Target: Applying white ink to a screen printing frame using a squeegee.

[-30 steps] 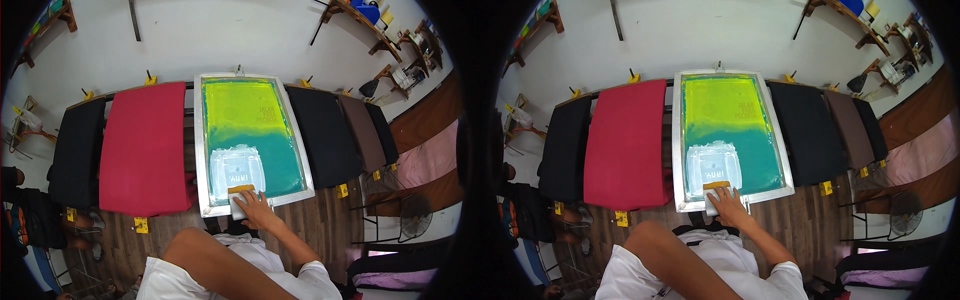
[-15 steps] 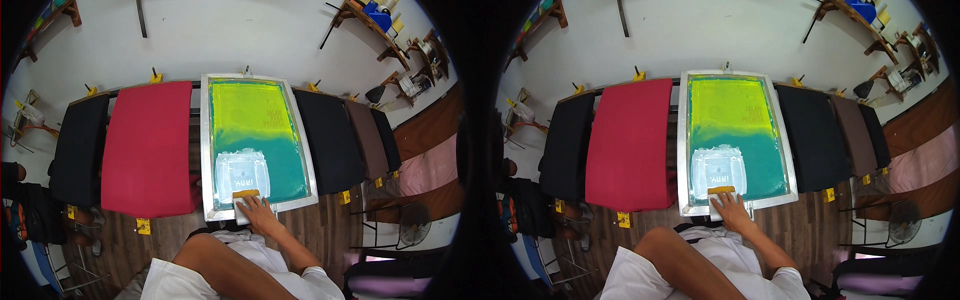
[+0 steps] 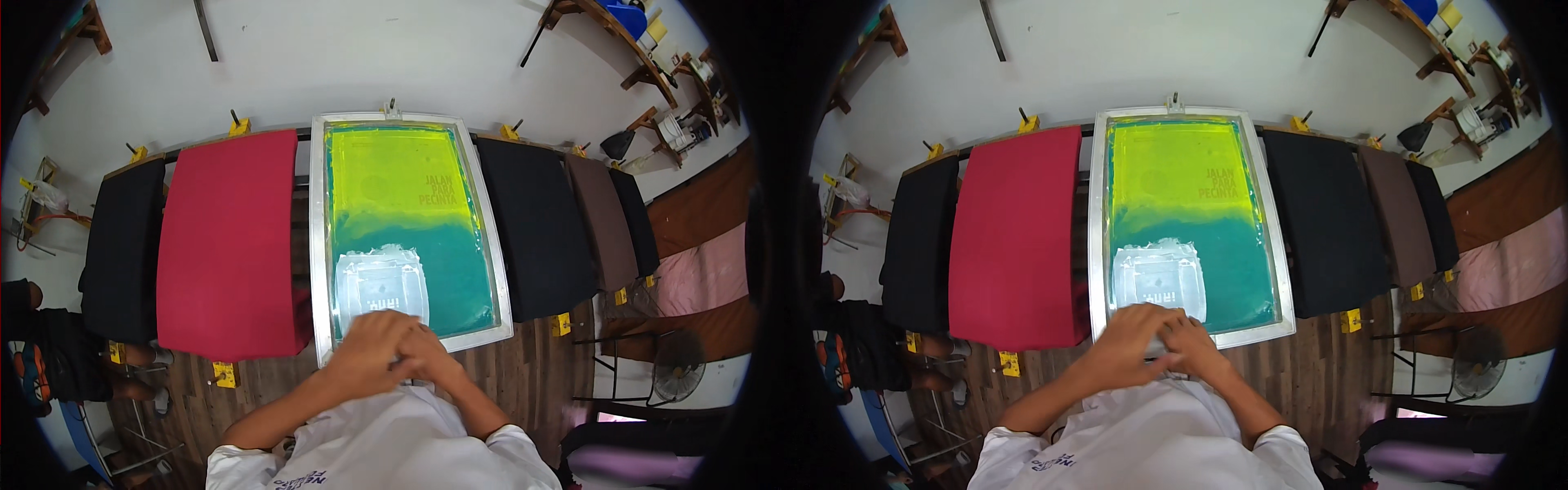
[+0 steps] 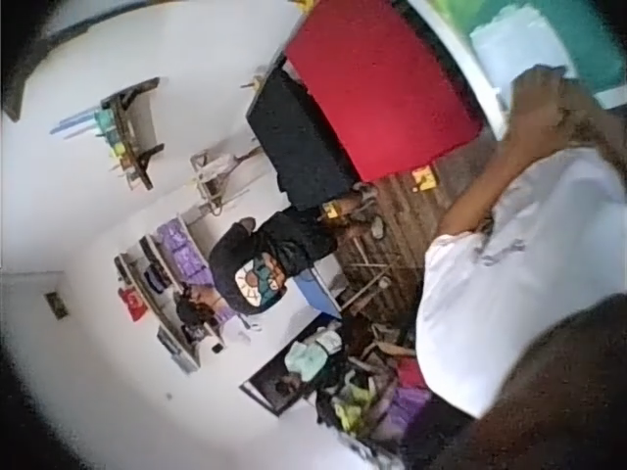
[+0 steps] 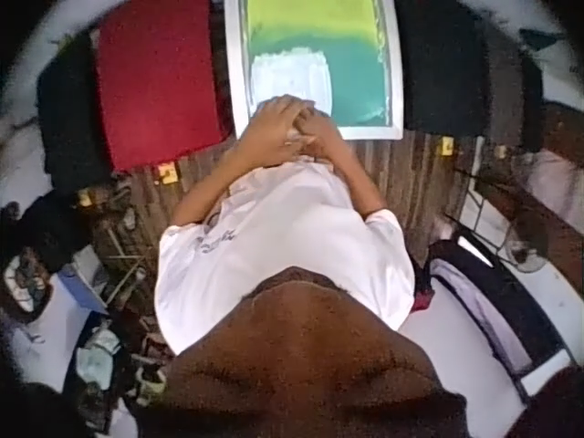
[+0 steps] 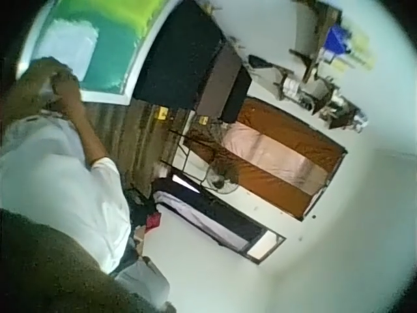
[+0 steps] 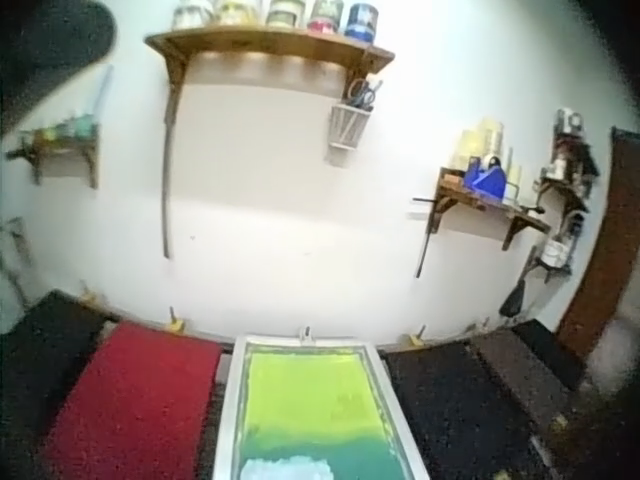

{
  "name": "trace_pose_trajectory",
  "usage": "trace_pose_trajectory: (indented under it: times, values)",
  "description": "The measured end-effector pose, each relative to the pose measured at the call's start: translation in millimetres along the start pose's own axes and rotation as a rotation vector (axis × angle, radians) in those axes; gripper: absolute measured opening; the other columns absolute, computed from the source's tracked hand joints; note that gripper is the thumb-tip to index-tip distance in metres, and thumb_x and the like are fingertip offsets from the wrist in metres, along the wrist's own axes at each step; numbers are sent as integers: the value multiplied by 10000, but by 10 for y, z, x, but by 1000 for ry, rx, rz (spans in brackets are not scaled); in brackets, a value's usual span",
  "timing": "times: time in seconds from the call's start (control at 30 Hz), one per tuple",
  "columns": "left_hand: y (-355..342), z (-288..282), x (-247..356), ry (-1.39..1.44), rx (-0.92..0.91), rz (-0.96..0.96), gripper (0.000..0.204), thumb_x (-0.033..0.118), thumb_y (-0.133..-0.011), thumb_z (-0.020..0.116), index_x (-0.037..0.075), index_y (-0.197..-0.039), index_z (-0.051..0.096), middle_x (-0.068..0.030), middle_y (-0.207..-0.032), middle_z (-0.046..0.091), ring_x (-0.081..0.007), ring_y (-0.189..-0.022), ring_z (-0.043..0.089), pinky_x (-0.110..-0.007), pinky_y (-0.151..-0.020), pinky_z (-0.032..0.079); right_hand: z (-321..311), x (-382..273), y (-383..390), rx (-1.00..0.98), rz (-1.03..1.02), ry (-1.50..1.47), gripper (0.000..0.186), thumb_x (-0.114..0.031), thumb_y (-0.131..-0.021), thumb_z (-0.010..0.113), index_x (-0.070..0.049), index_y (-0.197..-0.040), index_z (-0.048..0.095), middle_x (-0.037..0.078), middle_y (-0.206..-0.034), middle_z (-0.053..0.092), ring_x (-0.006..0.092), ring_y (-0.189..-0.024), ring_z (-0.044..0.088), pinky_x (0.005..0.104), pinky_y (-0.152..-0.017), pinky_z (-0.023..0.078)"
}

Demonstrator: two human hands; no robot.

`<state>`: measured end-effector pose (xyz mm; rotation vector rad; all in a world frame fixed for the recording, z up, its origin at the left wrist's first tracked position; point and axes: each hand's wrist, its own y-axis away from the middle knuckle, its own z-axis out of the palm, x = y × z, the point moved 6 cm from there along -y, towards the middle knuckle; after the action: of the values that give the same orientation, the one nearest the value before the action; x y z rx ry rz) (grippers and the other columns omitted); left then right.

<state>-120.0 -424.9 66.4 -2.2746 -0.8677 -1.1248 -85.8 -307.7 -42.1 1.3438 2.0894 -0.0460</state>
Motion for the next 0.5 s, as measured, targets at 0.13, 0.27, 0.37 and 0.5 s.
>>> trace_pose_trajectory:
  times: [0.13, 0.27, 0.37, 0.5]
  values:
    - [250, 285, -544, -105, -80, -176, 723, 282, -775, 769, 61, -1383, 446, -175, -1296, 528, -363, -1191, 508, -455, -974, 404, -142, -5, -98, 121, 0, 62, 505, -110, -683, 736, 2, -1153, 585, 179, -1162, 585, 352, -1114, 570, 442, -876, 525]
    - [227, 589, -820, -202, 10, -215, 594, 59, -762, 697, 24, -1323, 505, -189, -1279, 555, -358, -1158, 556, -435, -954, 458, -103, 57, -206, 93, 89, 121, 431, -40, -689, 697, 13, -1106, 602, 189, -1071, 600, 353, -1042, 592, 428, -814, 552]
    - [328, 838, -1034, -269, 63, -233, 512, -42, -748, 626, 2, -1254, 557, -205, -1273, 570, -377, -1098, 603, -439, -910, 498, -34, 106, -207, 52, 203, 134, 423, -13, -678, 689, -4, -1092, 600, 174, -1103, 603, 360, -1025, 594, 449, -830, 539]
    - [306, 795, -986, -233, 80, -261, 452, -74, -747, 587, -1, -1193, 600, -230, -1194, 614, -407, -1029, 633, -455, -870, 517, -12, 91, -142, 191, 185, 132, 339, -8, -666, 692, -6, -1001, 645, 178, -1042, 627, 371, -990, 612, 452, -811, 542]
